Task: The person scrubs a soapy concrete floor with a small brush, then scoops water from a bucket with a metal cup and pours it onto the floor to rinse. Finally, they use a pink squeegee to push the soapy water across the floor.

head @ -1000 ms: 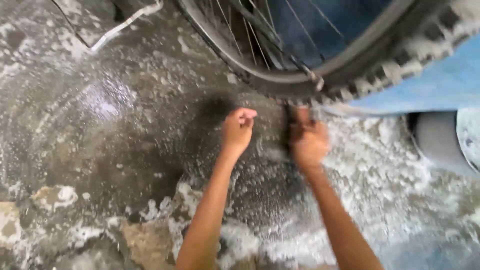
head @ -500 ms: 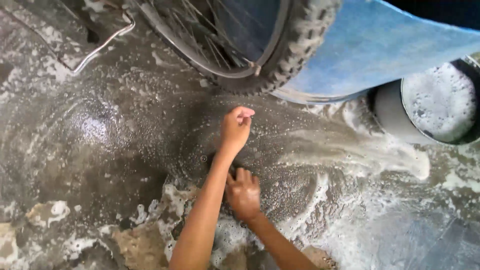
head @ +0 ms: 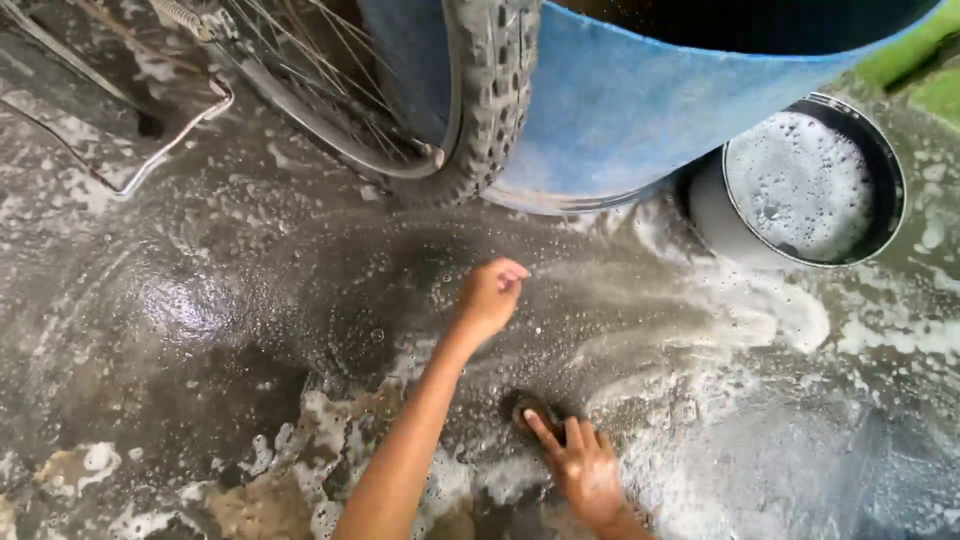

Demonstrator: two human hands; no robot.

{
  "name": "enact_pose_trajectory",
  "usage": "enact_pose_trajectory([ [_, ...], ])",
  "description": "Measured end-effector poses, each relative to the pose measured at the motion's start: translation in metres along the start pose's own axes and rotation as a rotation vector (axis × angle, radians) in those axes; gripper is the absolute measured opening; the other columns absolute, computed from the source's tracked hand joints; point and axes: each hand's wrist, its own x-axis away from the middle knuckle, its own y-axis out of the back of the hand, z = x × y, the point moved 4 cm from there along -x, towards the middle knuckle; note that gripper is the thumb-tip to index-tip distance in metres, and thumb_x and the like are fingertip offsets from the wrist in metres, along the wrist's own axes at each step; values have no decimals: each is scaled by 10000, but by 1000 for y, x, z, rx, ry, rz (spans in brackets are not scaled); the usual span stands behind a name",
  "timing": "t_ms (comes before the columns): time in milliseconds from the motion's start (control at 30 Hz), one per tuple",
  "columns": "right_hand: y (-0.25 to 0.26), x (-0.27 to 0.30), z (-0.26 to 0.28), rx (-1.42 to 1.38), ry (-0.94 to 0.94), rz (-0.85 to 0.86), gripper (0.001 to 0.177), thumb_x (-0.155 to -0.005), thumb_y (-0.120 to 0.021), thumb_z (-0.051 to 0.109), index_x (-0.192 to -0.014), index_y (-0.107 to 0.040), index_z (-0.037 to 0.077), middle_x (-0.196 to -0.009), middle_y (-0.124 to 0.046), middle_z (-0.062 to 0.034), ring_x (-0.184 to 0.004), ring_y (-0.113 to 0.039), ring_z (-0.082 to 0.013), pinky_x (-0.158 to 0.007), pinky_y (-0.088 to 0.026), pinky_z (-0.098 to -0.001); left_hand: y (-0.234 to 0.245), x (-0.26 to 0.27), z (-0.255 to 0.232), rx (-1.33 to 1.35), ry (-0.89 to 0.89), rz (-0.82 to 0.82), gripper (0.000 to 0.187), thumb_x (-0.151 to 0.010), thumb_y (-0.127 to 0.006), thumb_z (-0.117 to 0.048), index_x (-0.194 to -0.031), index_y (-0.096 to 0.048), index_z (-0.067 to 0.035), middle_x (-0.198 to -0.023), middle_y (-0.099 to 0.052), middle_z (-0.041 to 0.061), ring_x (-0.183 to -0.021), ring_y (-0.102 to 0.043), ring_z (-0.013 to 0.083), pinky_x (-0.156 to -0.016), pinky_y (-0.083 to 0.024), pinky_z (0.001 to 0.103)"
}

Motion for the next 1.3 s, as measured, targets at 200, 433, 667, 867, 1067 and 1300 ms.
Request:
enact_pose_trajectory([
  [200,-197,-75,-203,516,52,-426,309,-1038,-546,359,-1196,-631,108,-935,-633,-178,-795,-632,-313,-736,-550,-482,8,16,-13,-98,85,157,248,-922,-611,-114,-1117,-755,-167,-1084,-752,158,-1087,-717,369,-946,-576,466],
  [433,-147,-88,-26,272,-218,161,403,-961,-598,328,-1333,-683,198,-1125,-652,-214,-1014,-635,-361,-849,-500,-479,-37,-4,-43,7,35,110,238,-912,-602,-73,-1085,-755,-129,-1055,-748,179,-1068,-715,377,-944,-571,448],
  [667,-46,-83,-114,-329,-593,564,475,-931,-598,646,-1298,-640,346,-1007,-695,-108,-932,-719,-281,-793,-582,-400,-38,2,-41,2,24,129,244,-899,-607,-44,-1082,-753,-113,-1021,-752,188,-1043,-715,399,-936,-571,465],
  [867,-206,-148,-120,548,-577,-217,301,-1018,-496,82,-1261,-674,60,-1060,-671,-120,-782,-623,-212,-624,-434,-380,-48,-11,-38,-45,37,60,220,-887,-615,-77,-1030,-766,-146,-1005,-765,159,-1022,-732,367,-931,-573,454],
  [1067,-42,-50,25,-427,229,167,496,-985,-471,338,-1474,-549,350,-972,-515,-36,-780,-509,-253,-661,-406,-444,-64,-11,-85,-37,-108,72,207,-896,-610,-92,-1026,-754,-164,-983,-764,137,-990,-731,374,-900,-575,463],
  [1300,-92,-145,-186,174,-208,-79,596,-957,-682,446,-1527,-510,477,-851,-587,-71,-748,-639,-276,-633,-511,-419,-66,-14,-39,-61,-47,57,222,-893,-604,-50,-1022,-756,-149,-964,-762,129,-971,-728,365,-889,-568,447],
])
